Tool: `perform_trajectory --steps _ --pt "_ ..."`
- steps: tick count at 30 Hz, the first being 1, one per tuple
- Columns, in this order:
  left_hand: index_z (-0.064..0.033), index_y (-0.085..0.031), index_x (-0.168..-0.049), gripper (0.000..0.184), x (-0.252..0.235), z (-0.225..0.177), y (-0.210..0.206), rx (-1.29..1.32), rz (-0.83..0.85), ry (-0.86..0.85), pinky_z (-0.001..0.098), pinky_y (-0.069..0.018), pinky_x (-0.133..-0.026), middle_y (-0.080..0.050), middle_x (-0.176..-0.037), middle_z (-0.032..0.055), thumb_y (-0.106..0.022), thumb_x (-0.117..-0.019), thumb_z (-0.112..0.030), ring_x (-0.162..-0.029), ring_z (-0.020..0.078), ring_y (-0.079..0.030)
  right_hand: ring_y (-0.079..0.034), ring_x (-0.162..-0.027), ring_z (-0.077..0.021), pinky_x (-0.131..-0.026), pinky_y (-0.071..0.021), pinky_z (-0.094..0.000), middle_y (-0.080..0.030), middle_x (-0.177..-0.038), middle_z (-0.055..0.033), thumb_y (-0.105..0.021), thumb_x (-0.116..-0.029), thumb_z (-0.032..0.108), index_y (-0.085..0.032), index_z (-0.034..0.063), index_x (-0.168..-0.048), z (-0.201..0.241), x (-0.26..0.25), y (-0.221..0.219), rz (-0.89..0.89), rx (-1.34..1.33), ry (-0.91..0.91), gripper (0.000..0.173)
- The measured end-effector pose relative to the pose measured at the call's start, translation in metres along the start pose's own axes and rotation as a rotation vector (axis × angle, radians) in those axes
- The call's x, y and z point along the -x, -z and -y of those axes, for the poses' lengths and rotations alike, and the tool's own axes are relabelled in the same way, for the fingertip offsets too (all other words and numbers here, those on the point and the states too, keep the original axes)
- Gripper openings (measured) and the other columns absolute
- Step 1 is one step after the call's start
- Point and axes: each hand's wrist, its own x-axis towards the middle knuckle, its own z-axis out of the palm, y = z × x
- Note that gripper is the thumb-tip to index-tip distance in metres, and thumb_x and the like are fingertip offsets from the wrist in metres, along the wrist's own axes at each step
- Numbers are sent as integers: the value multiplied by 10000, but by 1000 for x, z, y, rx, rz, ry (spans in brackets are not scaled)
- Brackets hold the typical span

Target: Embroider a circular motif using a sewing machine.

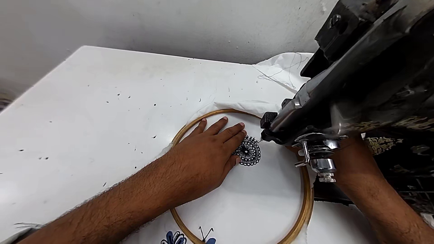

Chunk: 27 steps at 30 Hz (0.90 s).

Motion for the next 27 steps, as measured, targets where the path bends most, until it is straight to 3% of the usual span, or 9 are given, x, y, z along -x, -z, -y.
perform_trajectory --steps 3,10,15,17,22,27 --pt "-183 -448 -1570 573 -1 1 0 -1 -5 0 626 -283 -1205 -371 -1654 -29 -303 -1085 -453 -1540 272 -316 -662 -910 -288 -760 -511 -514 -670 -934 -157 -802 -758 103 -675 27 -979 2 1 1 -6 -23 -20 266" --pt "-191 -432 -1580 573 4 -1 5 -15 42 12 639 -315 -1185 -360 -1659 -34 -309 -1082 -447 -1538 279 -318 -654 -813 -224 -701 -518 -466 -656 -861 -97 -770 -735 175 -672 53 -942 -5 1 -4 4 -57 37 258" --pt "-186 -441 -1574 573 1 0 0 -16 2 6 633 -293 -1198 -372 -1654 -34 -292 -1087 -446 -1539 270 -318 -662 -916 -298 -764 -510 -519 -672 -936 -163 -781 -773 159 -682 22 -985 -2 0 -1 -10 -12 43 271" --pt "-187 -437 -1577 581 1 0 1 -20 5 4 632 -290 -1201 -367 -1656 -35 -284 -1087 -457 -1539 270 -320 -663 -925 -274 -775 -519 -505 -673 -949 -142 -792 -771 154 -681 44 -997 -2 -1 -2 -4 -27 22 275" --pt "-195 -440 -1575 579 4 0 4 -23 31 11 640 -317 -1183 -364 -1657 -38 -304 -1079 -462 -1537 278 -322 -656 -786 -211 -684 -520 -463 -659 -829 -87 -779 -739 168 -679 59 -908 -5 -1 -4 11 -75 24 225" --pt "-191 -437 -1578 578 1 -1 0 -21 1 13 621 -288 -1204 -368 -1655 -39 -300 -1082 -453 -1540 268 -315 -663 -892 -256 -744 -517 -492 -670 -921 -131 -796 -768 133 -675 43 -984 1 0 0 -4 -46 -29 264"
